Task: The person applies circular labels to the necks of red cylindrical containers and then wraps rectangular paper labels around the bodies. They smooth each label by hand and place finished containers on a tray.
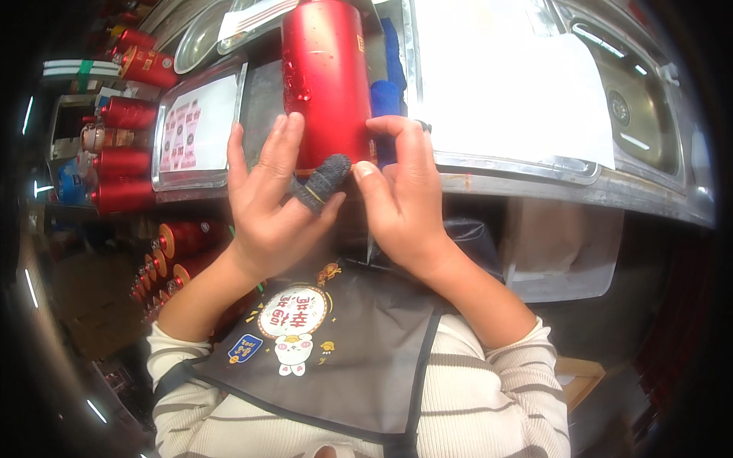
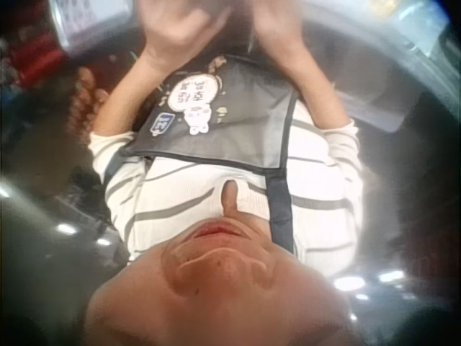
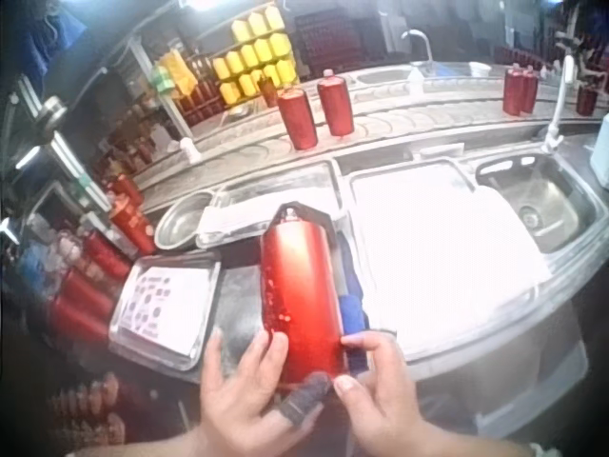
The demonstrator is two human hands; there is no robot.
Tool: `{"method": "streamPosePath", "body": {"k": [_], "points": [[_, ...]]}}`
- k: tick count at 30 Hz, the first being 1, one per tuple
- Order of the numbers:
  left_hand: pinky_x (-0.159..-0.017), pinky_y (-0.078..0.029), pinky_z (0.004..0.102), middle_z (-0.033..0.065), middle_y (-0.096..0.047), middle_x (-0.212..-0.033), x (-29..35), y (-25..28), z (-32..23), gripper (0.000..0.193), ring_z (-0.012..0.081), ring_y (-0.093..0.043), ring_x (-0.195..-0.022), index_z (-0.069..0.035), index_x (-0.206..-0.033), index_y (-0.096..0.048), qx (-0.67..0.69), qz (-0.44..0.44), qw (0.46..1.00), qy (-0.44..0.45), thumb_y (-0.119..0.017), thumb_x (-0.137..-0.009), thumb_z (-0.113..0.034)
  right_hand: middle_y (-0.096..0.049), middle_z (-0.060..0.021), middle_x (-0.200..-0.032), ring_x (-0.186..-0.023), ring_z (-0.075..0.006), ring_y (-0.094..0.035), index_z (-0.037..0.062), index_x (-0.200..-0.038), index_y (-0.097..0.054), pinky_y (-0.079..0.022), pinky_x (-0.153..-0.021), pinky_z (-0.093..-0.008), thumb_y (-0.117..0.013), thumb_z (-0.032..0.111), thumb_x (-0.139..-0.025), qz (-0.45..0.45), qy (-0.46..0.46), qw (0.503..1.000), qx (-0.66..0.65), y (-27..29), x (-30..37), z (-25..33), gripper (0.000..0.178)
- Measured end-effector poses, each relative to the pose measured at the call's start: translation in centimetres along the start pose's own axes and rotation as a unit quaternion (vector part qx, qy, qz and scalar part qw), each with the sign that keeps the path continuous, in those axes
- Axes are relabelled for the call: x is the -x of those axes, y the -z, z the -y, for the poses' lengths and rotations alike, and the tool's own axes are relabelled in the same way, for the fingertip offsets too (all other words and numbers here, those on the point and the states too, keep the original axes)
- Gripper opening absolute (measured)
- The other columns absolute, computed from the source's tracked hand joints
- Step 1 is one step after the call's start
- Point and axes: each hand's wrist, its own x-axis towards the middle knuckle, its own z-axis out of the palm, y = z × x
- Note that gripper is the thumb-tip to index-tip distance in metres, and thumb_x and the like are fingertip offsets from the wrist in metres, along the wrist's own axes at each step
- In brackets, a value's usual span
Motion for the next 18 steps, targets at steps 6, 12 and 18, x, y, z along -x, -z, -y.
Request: {"method": "streamPosePath", "body": {"k": [6, 12, 18], "points": [[-0.113, -0.021, 0.0741, 0.0229, -0.061, -0.137, -2.5, 0.2, -1.1, 0.021, 0.0467, -0.057, -0.129, -0.005, -0.080, -0.067, -0.035, 0.054, 0.996, -0.060, -0.079, -0.068, -0.018, -0.057, -0.0069, -0.115, -0.077, -0.0054, -0.055, -0.0021, -0.129, -0.054, -0.046, -0.067, -0.0212, -0.049, -0.006, -0.094, 0.003, -0.036, 0.998, -0.049, 2.3, 0.9, 0.2, 0.035], [-0.118, -0.005, 0.0703, 0.0208, -0.054, -0.148, -2.8, -1.9, -1.0, 0.037, 0.0446, -0.045, -0.141, -0.004, -0.113, -0.071, 0.015, -0.035, 0.998, 0.042, -0.074, -0.077, -0.013, -0.068, -0.0099, -0.091, -0.060, -0.0145, -0.059, -0.0012, -0.118, -0.064, -0.047, -0.058, -0.0279, -0.057, -0.008, -0.087, -0.040, 0.158, 0.980, 0.117, 3.0, 2.7, 0.0, 0.033], [-0.110, -0.025, 0.0766, 0.0275, -0.059, -0.136, -2.3, -2.9, 0.3, 0.035, 0.0491, -0.048, -0.136, 0.003, -0.103, -0.068, -0.019, -0.035, 0.999, 0.011, -0.075, -0.078, -0.022, -0.070, -0.0089, -0.105, -0.061, -0.0068, -0.051, -0.0049, -0.120, -0.064, -0.041, -0.056, -0.0222, -0.056, -0.008, -0.087, 0.007, 0.199, 0.969, 0.144, 0.9, 3.4, -1.1, 0.034]]}}
